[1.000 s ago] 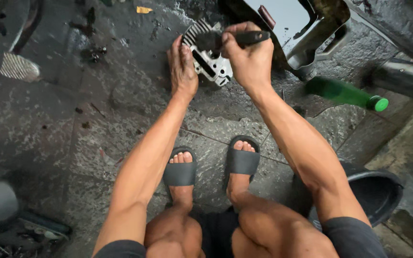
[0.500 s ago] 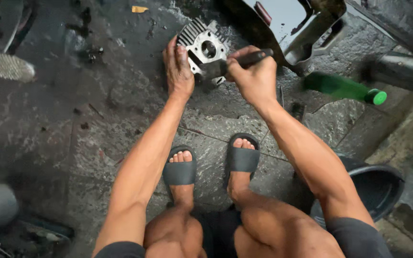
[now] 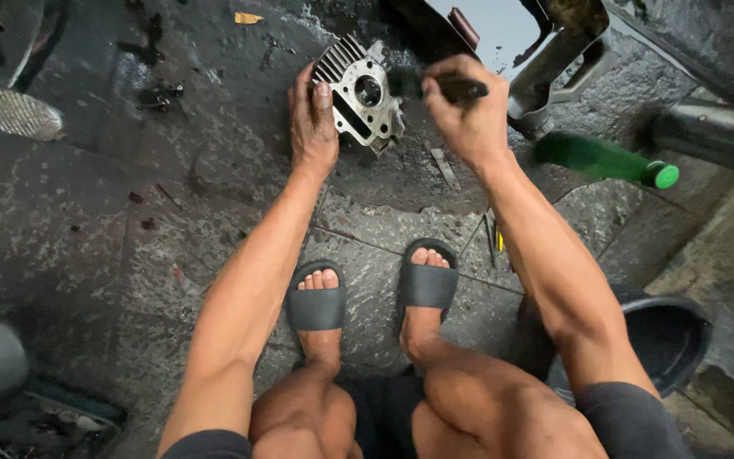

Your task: The person sits on the workshop floor holding a motorcycle engine cylinder head and scrapes carbon and debris from its surfaces and openings. They rotate the part to reach different sides, use a small metal rod to clean the ports, and use a screwdriver on the part near the end.

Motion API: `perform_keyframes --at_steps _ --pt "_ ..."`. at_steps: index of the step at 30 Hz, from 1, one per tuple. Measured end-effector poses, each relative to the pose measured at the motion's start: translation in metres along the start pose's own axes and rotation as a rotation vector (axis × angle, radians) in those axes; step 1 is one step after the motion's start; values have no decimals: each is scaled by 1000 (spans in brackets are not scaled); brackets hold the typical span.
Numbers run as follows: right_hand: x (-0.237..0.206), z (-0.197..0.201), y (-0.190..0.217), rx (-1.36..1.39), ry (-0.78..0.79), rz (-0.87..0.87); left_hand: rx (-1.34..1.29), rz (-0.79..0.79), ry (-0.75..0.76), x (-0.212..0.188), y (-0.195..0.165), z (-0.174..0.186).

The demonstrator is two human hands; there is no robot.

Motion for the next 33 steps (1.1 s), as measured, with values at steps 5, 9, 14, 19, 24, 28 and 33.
perform_keyframes --at_steps 5,9,14,19,24,28,33 --pt "14 -12 20 80 21 221 37 -35 10 0 0 0" --pt "9 -15 18 -16 -15 84 35 -21 32 2 1 2" --pt "13 0 9 -241 -15 183 3 12 44 0 7 4" --pt "25 6 5 -254 140 356 7 -13 39 0 6 5" --pt "23 1 16 -21 265 468 89 -59 22 0 4 2" --pt "14 -4 26 -80 201 588 152 37 11 5 6 -2" --pt "12 -6 20 -67 41 458 136 21 27 9 7 -3"
Point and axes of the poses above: each hand's wrist, its own x-axis towards the middle knuckle, its own z-axis out of the back of the hand, y = z × x, the point moved 3 cm from there along x, towards the middle knuckle
